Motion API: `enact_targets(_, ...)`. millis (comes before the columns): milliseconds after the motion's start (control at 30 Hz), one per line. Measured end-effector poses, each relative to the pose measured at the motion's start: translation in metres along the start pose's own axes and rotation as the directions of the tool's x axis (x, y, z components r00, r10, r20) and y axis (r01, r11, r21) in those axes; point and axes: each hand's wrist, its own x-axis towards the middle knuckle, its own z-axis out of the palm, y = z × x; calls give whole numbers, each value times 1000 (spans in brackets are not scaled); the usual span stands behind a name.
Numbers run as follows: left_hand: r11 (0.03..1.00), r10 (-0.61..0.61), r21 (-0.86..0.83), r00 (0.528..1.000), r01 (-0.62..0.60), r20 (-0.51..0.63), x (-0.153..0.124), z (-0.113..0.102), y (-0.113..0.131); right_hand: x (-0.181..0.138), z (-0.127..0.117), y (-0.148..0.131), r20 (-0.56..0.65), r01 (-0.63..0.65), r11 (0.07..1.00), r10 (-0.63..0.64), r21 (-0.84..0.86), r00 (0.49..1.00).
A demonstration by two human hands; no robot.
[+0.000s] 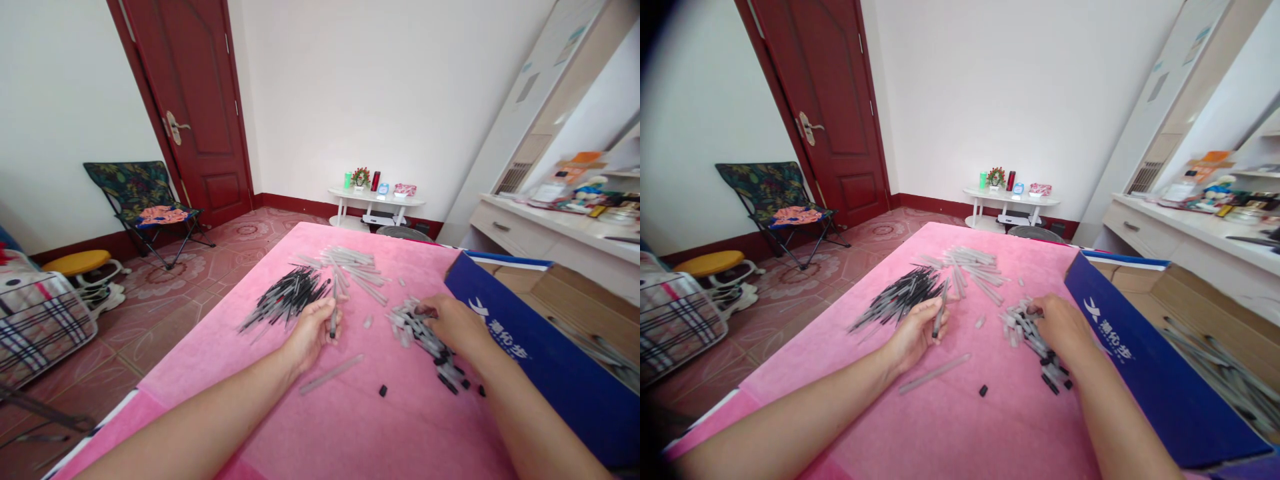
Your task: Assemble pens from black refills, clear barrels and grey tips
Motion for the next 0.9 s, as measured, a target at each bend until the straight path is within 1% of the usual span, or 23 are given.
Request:
enact_targets(67,1000,2,20,1000,-2,-4,0,0,0,0,-2,-3,5,-15,1000,15,-18,1000)
enact_targets(133,999,5,43,1000,-5,0,-1,1,1,0,-6,-7,-21,-45,999,44,-17,999)
enact_targets(200,997,-4,83,1000,2,27,-3,3,2,-1,-12,-14,-68,-38,997,43,67,997)
enact_targets(233,994,-17,112,999,12,50,-4,4,2,-2,-15,-18,-87,-6,988,20,156,996)
enact_targets(267,989,-32,144,997,21,73,-5,5,2,-3,-18,-24,-97,41,963,-16,268,995)
enact_targets(333,977,-55,211,992,30,113,-8,7,3,-5,-22,-34,-99,121,856,-82,503,992)
enact_targets(400,965,-54,262,989,16,139,-9,8,3,-8,-25,-43,-80,128,742,-100,658,992)
enact_targets(467,957,-44,292,988,-2,151,-9,8,3,-10,-26,-48,-49,94,676,-85,731,995)
enact_targets(533,950,-46,312,987,-5,157,-9,7,3,-11,-25,-51,-16,63,638,-79,768,997)
enact_targets(633,941,-61,340,984,1,166,-8,6,3,-13,-24,-53,16,54,596,-112,801,994)
enact_targets(767,931,-72,365,979,-2,189,-9,6,3,-14,-24,-57,43,51,596,-141,801,989)
enact_targets(900,922,-50,387,980,-28,191,-10,7,4,-15,-24,-62,32,92,602,-191,793,981)
